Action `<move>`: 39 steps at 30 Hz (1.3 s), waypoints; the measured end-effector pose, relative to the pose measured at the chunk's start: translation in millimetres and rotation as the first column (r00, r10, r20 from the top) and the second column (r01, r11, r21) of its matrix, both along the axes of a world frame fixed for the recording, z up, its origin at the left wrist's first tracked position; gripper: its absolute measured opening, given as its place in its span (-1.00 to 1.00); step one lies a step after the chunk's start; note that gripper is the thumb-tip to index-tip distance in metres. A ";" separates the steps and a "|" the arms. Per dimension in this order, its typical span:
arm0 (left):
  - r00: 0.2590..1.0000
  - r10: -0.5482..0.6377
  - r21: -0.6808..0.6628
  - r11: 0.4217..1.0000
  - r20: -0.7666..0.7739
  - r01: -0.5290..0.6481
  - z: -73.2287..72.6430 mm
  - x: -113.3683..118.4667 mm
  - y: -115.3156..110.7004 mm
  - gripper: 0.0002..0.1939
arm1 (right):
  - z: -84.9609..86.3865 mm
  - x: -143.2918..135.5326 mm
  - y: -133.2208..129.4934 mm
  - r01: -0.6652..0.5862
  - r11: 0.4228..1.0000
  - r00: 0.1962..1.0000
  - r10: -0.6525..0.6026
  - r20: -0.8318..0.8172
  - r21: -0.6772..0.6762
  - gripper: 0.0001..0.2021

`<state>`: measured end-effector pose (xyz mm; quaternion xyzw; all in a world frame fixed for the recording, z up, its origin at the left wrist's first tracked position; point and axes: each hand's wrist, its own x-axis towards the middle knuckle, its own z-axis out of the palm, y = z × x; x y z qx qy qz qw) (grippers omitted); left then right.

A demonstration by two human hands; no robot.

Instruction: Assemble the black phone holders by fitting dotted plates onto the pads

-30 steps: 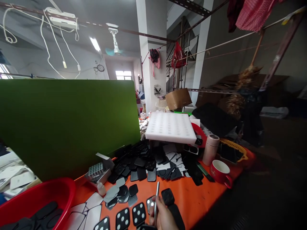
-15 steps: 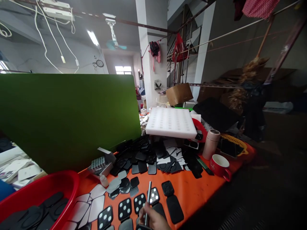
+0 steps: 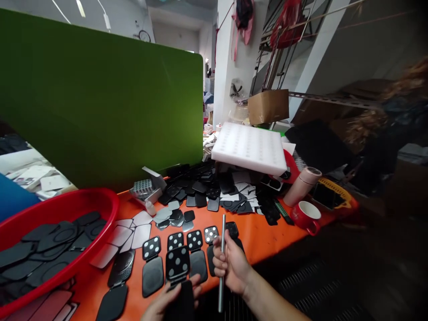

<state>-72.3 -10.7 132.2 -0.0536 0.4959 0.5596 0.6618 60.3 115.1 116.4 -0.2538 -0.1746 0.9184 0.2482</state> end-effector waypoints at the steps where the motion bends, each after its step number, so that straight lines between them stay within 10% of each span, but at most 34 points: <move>1: 1.000 0.012 -0.005 1.000 -0.020 -0.012 -0.4 -4.6 -0.2 -0.45 | -0.7 2.1 -1.5 -0.021 0.999 1.000 0.020 0.020 0.035 -0.60; 13: 0.996 0.088 0.097 0.992 -0.001 -0.087 -3.1 -14.7 -3.7 -0.67 | -7.4 -2.6 -18.3 -0.247 0.940 0.939 0.172 0.298 0.234 -0.63; 24: 0.975 0.211 0.027 0.977 -0.069 -0.210 -10.5 -48.6 -14.2 -0.60 | -6.9 7.0 13.7 0.070 0.997 0.990 -0.073 0.122 0.028 -0.76; 31: 0.872 0.368 0.096 0.929 -0.323 -0.357 -12.5 -85.6 -34.4 -0.59 | 1.8 -28.2 18.3 -0.038 0.985 0.988 0.012 0.155 0.167 -0.73; 34: 0.830 0.413 0.120 0.909 -0.375 -0.398 -21.2 -105.5 -51.4 -0.59 | 17.3 -52.6 26.9 -0.072 0.908 0.972 -0.029 0.232 0.413 -0.63; 39: 0.799 0.522 0.161 0.853 -0.300 -0.497 -36.0 -121.8 -71.9 -0.62 | 42.9 -94.5 45.9 -0.227 0.508 0.901 -0.214 0.377 0.831 -0.64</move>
